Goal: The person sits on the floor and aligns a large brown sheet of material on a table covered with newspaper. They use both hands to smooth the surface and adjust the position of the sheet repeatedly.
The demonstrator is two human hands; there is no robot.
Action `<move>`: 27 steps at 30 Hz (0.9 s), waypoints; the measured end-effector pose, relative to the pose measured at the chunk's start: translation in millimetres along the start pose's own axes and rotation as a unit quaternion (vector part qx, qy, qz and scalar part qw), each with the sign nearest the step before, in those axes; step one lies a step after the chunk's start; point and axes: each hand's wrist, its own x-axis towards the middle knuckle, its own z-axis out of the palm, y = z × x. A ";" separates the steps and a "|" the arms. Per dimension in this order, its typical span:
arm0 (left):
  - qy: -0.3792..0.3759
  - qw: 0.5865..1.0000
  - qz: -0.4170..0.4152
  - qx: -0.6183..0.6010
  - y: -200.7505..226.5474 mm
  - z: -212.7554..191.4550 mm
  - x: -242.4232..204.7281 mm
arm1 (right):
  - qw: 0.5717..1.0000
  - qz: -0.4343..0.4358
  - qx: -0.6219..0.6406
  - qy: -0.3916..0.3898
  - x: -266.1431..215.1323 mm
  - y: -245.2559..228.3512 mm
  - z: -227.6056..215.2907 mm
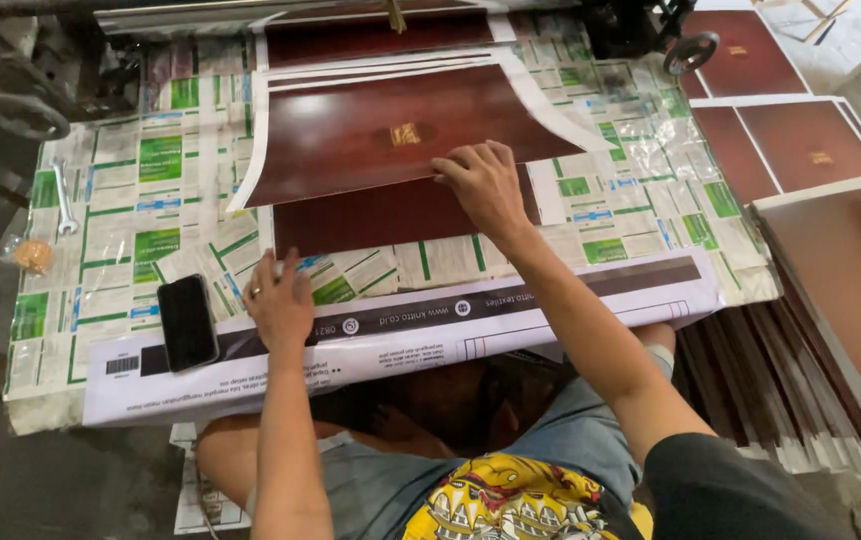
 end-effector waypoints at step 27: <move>0.008 0.999 -0.042 -0.001 6.4 -0.1 5.1 | 0.946 0.167 -0.016 -0.279 -34.2 23.4 140.4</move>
